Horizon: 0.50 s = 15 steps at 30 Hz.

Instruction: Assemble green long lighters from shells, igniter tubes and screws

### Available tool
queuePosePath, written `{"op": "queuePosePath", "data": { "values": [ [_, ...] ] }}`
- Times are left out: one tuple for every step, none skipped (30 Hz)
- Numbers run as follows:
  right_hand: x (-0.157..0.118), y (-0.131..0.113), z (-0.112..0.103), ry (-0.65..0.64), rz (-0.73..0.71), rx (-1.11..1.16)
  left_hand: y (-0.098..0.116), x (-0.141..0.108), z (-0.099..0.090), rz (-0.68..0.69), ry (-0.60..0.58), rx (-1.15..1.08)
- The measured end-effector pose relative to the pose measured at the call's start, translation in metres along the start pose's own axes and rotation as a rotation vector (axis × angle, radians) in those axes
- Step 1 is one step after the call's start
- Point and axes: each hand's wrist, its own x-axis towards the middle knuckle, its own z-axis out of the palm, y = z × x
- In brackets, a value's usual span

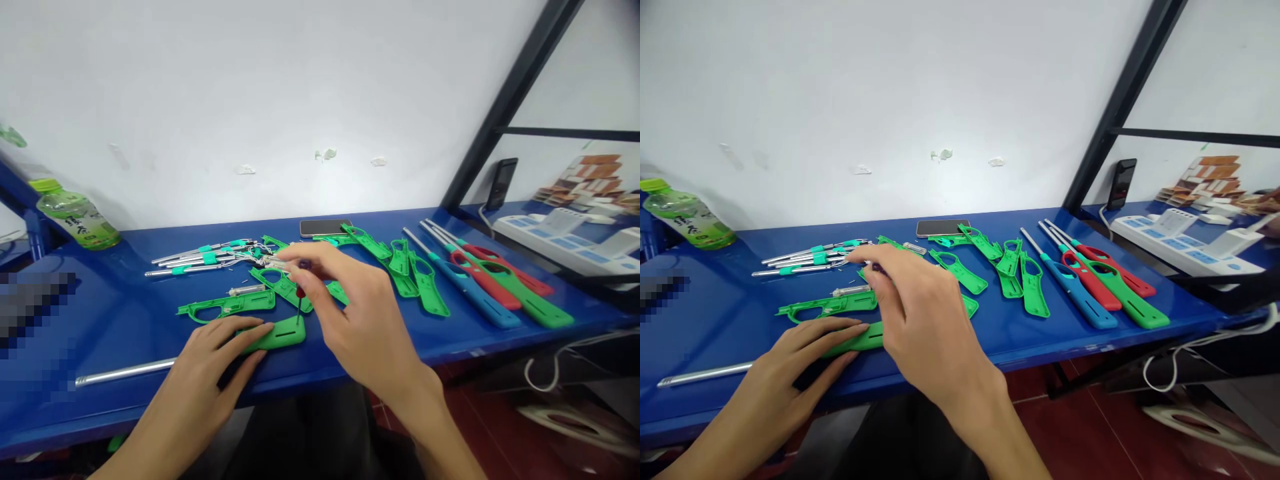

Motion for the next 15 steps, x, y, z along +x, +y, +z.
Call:
{"op": "queuePosePath", "data": {
  "values": [
    [0.001, 0.001, 0.002, 0.014, 0.004, 0.001, -0.002, 0.001, -0.001, 0.007, -0.006, -0.012],
    [0.001, 0.001, 0.004, 0.026, 0.007, 0.001, -0.003, 0.002, -0.003, 0.018, -0.011, -0.023],
    [0.001, 0.002, 0.006, 0.035, 0.014, -0.003, -0.005, 0.004, -0.003, 0.030, -0.015, -0.033],
    [0.001, 0.002, 0.007, 0.042, 0.021, -0.014, -0.006, 0.005, -0.004, 0.040, -0.017, -0.044],
    [0.001, 0.001, 0.008, 0.042, 0.031, -0.024, -0.008, 0.007, -0.004, 0.045, -0.014, -0.053],
    [0.000, 0.001, 0.009, 0.035, 0.037, -0.035, -0.008, 0.008, -0.003, 0.049, -0.008, -0.064],
    [-0.001, 0.000, 0.010, 0.023, 0.035, -0.044, -0.009, 0.008, -0.003, 0.051, 0.001, -0.074],
    [-0.002, 0.000, 0.010, 0.010, 0.031, -0.050, -0.009, 0.008, -0.002, 0.051, 0.007, -0.082],
    [-0.003, -0.001, 0.010, -0.003, 0.034, -0.053, -0.009, 0.008, -0.001, 0.049, 0.009, -0.087],
    [-0.003, -0.001, 0.011, -0.011, 0.042, -0.060, -0.009, 0.008, 0.000, 0.045, 0.007, -0.087],
    [-0.004, -0.001, 0.011, -0.013, 0.059, -0.077, -0.009, 0.007, 0.001, 0.042, 0.002, -0.085],
    [-0.004, -0.002, 0.012, -0.006, 0.077, -0.109, -0.009, 0.006, 0.002, 0.038, -0.008, -0.080],
    [-0.004, -0.002, 0.012, 0.004, 0.096, -0.153, -0.008, 0.005, 0.003, 0.035, -0.018, -0.076],
    [-0.004, -0.002, 0.012, 0.012, 0.110, -0.202, -0.008, 0.005, 0.003, 0.034, -0.026, -0.073],
    [-0.005, -0.003, 0.012, 0.009, 0.118, -0.241, -0.008, 0.004, 0.003, 0.032, -0.030, -0.073]
  ]
}}
